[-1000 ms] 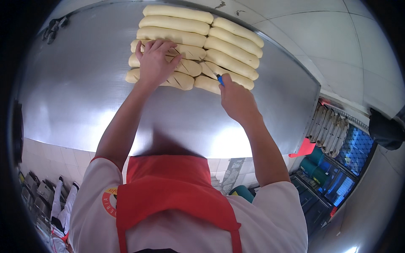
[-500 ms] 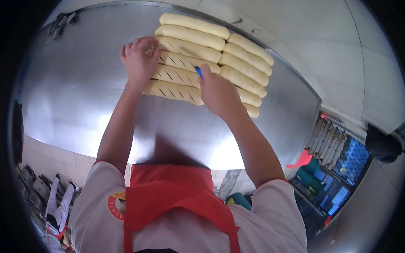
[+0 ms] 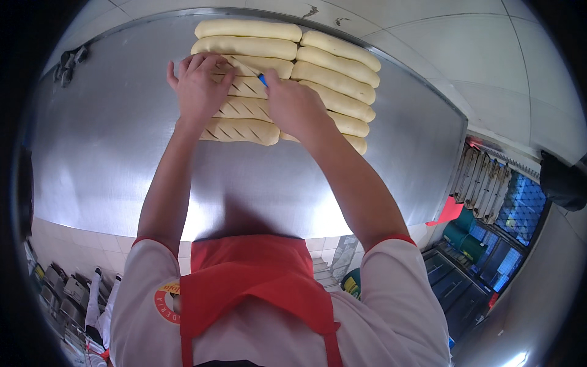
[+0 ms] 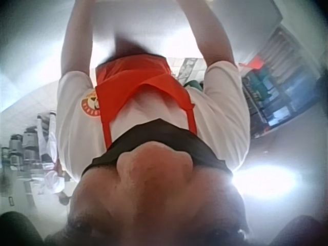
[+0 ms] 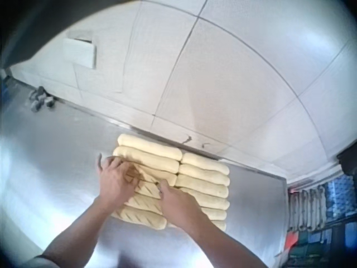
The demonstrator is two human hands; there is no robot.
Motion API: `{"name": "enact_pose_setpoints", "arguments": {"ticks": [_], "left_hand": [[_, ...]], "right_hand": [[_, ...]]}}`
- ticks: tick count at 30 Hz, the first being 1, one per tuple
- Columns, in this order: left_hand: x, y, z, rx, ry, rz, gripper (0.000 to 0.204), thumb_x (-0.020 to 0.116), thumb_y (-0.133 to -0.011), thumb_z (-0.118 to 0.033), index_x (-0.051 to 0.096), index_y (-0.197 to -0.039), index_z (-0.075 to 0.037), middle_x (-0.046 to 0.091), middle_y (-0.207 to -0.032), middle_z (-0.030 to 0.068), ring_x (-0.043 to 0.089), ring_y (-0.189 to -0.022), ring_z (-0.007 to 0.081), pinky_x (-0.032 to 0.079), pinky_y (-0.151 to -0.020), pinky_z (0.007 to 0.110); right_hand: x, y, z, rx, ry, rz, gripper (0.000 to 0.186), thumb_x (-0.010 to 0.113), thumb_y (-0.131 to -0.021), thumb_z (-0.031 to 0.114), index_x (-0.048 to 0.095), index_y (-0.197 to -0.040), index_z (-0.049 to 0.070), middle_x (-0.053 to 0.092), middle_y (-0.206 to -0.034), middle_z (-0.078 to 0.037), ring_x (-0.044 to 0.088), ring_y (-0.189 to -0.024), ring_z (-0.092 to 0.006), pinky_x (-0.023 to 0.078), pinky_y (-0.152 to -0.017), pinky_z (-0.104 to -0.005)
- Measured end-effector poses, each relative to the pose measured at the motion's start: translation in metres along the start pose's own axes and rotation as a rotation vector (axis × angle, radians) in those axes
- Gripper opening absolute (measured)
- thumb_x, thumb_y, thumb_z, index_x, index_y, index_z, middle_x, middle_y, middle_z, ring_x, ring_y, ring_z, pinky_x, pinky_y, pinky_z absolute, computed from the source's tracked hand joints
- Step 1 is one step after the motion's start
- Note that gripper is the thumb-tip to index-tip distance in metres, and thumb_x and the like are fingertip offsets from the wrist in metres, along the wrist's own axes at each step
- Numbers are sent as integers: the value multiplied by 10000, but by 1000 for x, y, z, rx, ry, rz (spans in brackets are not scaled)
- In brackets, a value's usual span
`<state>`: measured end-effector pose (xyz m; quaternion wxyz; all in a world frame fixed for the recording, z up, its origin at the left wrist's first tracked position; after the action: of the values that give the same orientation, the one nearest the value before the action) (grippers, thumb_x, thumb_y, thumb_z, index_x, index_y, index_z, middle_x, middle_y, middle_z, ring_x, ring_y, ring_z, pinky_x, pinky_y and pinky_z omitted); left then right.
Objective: The person wipes down a metal table, scores a row of dough loaves using a small blade, sprays the loaves with water, and then transfers them from the table into metal loaf pans.
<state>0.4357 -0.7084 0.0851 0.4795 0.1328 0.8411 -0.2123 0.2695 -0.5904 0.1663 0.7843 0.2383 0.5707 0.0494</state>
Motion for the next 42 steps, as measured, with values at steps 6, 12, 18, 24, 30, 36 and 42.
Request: {"name": "enact_pose_setpoints", "arguments": {"ticks": [6, 12, 18, 24, 30, 36, 42], "left_hand": [[7, 4, -12, 38, 8, -88, 295, 846, -857, -369, 779, -1109, -229, 725, -1230, -54, 568, -1320, 285, 183, -1226, 674], [16, 2, -27, 47, -15, 3, 302, 853, -851, -388, 773, -1093, -225, 726, -1200, -55, 576, -1289, 281, 178, -1230, 670], [18, 0, -47, 124, 44, -17, 300, 843, -864, -397, 772, -1095, -219, 728, -1168, -67, 595, -1257, 262, 174, -1238, 659], [12, -6, -34, 102, 146, 3, 298, 825, -895, -416, 776, -1106, -212, 736, -1144, -44, 627, -1207, 263, 217, -1240, 619], [-4, -35, 52, -121, 166, -210, 246, 796, -915, -381, 788, -1096, -215, 741, -1161, -28, 644, -1156, 239, 247, -1226, 602], [9, -43, 73, -248, 200, -6, 233, 796, -924, -364, 787, -1096, -207, 751, -1118, -22, 678, -1095, 200, 268, -1219, 579], [2, -46, 40, -10, 123, -177, 233, 810, -906, -373, 789, -1078, -217, 740, -1160, -52, 642, -1190, 209, 232, -1230, 612]], "right_hand": [[-5, 28, -22, 1, -47, -37, 206, 487, -1116, 242, 503, -1180, 47, 733, -898, -222, 720, -871, -449, 551, -773, -567], [4, 36, -47, 82, -27, 71, 223, 484, -1115, 246, 504, -1211, 46, 729, -890, -214, 719, -865, -439, 558, -772, -559], [-11, 24, -45, 39, -18, -3, 220, 482, -1118, 248, 510, -1225, 57, 737, -903, -215, 725, -860, -429, 557, -762, -559], [-18, 57, -57, 136, 17, 65, 204, 478, -1113, 231, 512, -1189, 44, 734, -915, -228, 723, -874, -433, 557, -758, -564], [-13, -46, 25, -84, -108, -100, 205, 468, -1111, 227, 520, -1183, 43, 743, -950, -234, 723, -892, -453, 555, -791, -581], [-7, -57, 31, -31, -4, 7, 208, 478, -1109, 231, 523, -1207, 53, 744, -959, -235, 728, -902, -447, 562, -800, -579], [-21, -59, 25, -18, 3, -13, 219, 487, -1111, 258, 511, -1204, 61, 744, -923, -214, 733, -877, -437, 564, -782, -583]]}}
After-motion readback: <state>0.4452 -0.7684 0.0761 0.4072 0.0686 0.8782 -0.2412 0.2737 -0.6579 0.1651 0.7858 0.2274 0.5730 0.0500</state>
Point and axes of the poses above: each hand's wrist, its own y-axis away from the middle knuckle, its own x-axis out of the palm, z = x × y, the point moved 2 cm from there along -y, towards the middle knuckle
